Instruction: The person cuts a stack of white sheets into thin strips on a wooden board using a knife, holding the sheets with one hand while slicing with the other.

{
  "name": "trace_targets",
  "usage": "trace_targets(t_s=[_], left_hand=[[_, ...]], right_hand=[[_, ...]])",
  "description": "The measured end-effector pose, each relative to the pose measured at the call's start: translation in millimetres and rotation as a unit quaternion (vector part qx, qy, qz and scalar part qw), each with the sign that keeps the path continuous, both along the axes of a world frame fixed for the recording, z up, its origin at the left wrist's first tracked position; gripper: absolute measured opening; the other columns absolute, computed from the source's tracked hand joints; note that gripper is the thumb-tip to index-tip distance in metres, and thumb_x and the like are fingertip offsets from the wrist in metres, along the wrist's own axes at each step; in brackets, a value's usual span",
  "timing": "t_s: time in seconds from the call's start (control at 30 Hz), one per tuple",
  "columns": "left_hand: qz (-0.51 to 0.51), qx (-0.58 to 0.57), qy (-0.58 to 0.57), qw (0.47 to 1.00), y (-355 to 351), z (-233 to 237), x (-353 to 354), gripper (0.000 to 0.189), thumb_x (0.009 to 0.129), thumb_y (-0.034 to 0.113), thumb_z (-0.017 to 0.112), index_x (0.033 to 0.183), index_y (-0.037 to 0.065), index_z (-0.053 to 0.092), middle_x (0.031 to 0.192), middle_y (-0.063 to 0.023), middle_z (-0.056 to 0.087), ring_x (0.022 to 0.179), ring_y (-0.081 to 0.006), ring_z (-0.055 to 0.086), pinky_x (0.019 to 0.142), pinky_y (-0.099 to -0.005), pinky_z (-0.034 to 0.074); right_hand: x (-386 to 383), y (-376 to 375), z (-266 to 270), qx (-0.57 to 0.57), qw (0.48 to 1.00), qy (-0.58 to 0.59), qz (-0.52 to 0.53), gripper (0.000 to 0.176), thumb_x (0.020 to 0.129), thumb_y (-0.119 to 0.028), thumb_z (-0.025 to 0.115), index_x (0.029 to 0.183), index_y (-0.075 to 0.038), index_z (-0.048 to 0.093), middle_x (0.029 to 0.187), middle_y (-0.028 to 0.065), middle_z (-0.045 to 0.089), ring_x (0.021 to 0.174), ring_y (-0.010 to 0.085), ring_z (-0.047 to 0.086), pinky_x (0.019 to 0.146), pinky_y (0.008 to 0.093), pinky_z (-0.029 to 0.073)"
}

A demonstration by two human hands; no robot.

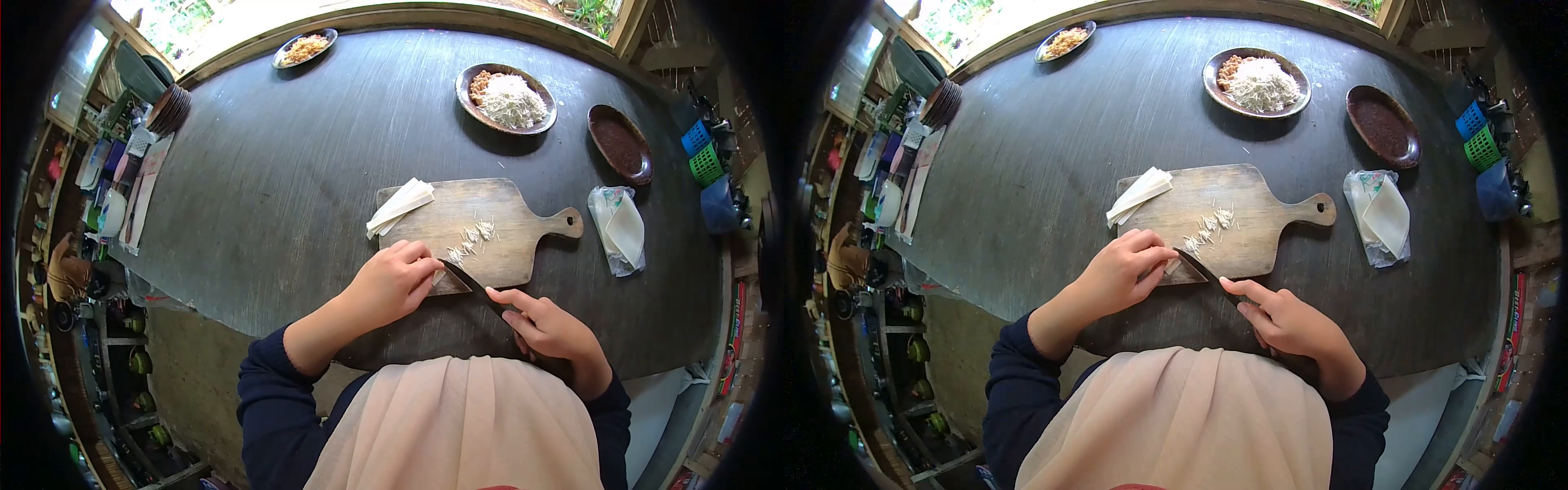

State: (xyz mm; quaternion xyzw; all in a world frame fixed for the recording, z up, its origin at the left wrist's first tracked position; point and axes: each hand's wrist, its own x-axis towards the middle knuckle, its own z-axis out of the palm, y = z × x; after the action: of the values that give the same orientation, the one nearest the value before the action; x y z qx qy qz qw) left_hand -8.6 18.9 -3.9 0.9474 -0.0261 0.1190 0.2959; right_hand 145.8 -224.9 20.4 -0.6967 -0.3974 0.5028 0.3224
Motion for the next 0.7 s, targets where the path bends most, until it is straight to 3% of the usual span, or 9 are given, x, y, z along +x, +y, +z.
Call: trace_targets(t_s=[0.47,0.53,0.7], left_hand=[[-0.008,0.046,0.018,0.999,-0.2,2.5,-0.3,0.023,0.084,0.008,0.068,0.107,0.007,0.069,0.098,-0.0073,0.062,0.088,-0.0245,0.058,0.08,-0.0354,0.051],[-0.006,0.057,0.023,0.998,-0.5,2.4,-0.6,0.023,0.084,0.008,0.068,0.106,0.007,0.069,0.098,-0.0067,0.062,0.088,-0.024,0.057,0.08,-0.0352,0.051],[0.0,0.057,0.019,0.998,-1.8,2.6,-0.8,0.022,0.084,0.008,0.068,0.106,0.008,0.069,0.098,-0.0061,0.062,0.088,-0.0238,0.057,0.079,-0.0349,0.051]], right_hand=[[-4.9,-1.6,2.8,0.008,1.0,-0.019,-0.017,0.043,0.101,-0.008,0.048,0.144,-0.014,0.049,0.055,0.0049,0.057,0.047,0.0116,0.055,0.051,0.0282,0.046],[-5.6,-3.8,0.2,0.039,0.997,-0.066,-0.006,0.043,0.099,-0.01,0.053,0.142,-0.015,0.05,0.056,0.0128,0.053,0.044,0.0212,0.052,0.052,0.0336,0.044],[-3.1,-8.0,5.5,0.04,0.996,-0.082,0.003,0.043,0.098,-0.011,0.055,0.14,-0.017,0.053,0.057,0.0154,0.053,0.044,0.0258,0.05,0.052,0.0354,0.043]])
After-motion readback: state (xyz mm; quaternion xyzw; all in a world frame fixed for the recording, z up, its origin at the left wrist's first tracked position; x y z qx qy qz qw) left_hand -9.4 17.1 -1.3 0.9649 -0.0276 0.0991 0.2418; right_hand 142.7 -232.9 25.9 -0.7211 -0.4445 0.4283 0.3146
